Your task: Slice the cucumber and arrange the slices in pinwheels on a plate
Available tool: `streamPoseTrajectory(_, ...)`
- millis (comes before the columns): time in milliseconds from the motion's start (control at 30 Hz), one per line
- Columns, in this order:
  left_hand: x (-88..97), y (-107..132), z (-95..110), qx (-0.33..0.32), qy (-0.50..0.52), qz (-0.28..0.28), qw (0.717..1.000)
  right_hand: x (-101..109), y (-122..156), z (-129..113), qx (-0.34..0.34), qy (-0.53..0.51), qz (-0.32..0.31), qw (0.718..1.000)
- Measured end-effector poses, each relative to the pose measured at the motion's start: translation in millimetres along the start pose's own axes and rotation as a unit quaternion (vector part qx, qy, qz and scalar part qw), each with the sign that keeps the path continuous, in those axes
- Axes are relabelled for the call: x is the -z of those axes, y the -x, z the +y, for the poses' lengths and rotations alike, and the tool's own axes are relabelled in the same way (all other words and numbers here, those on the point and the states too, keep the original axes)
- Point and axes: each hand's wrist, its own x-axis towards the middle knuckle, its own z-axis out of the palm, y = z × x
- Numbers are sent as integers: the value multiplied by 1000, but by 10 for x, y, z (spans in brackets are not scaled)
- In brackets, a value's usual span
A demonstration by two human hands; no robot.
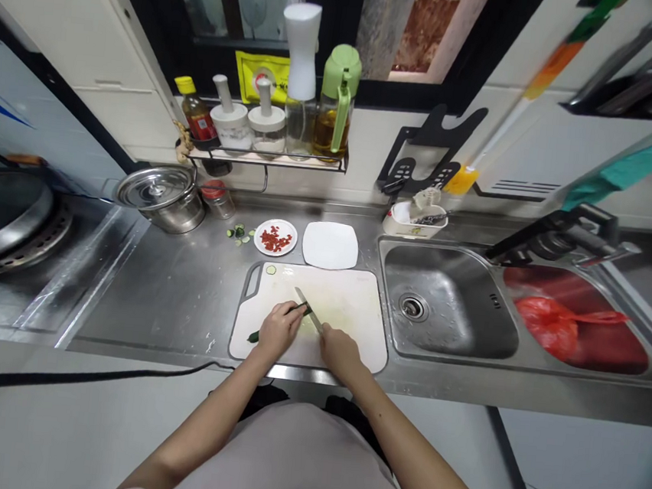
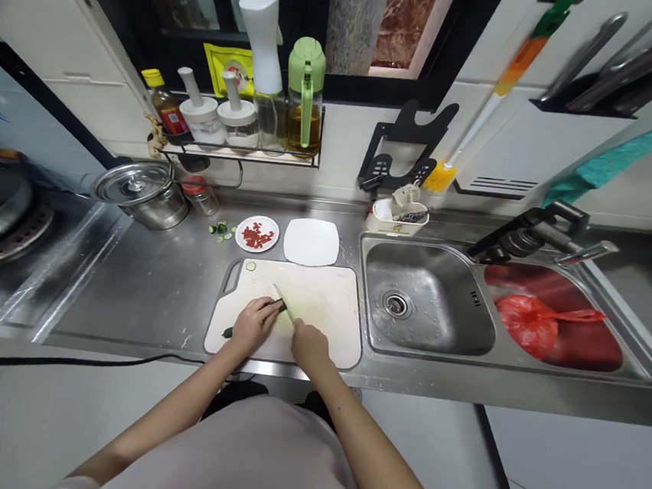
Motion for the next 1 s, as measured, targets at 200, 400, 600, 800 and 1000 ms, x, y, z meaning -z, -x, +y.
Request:
streamPoseTrajectory(200, 19, -28, 1, 10, -3, -3, 1000, 68, -47, -41, 0, -1, -1, 1000)
streamPoseTrajectory(400, 37, -35, 12, 14, -2, -1, 1000, 131, -194, -113, 16, -10, 8, 1000)
streamPoseTrajectory(600, 90, -64, 30, 32, -18, -5, 999, 171, -245, -80, 22, -23, 23, 999)
streamPoseTrajectory(800, 119, -114, 45, 49, -12, -1, 999, 179, -96, 48, -2, 15, 58, 998)
streamPoseTrajectory(1000, 142, -108, 37, 79, 5, 28, 996, 148, 0, 131, -23, 44, 71, 996)
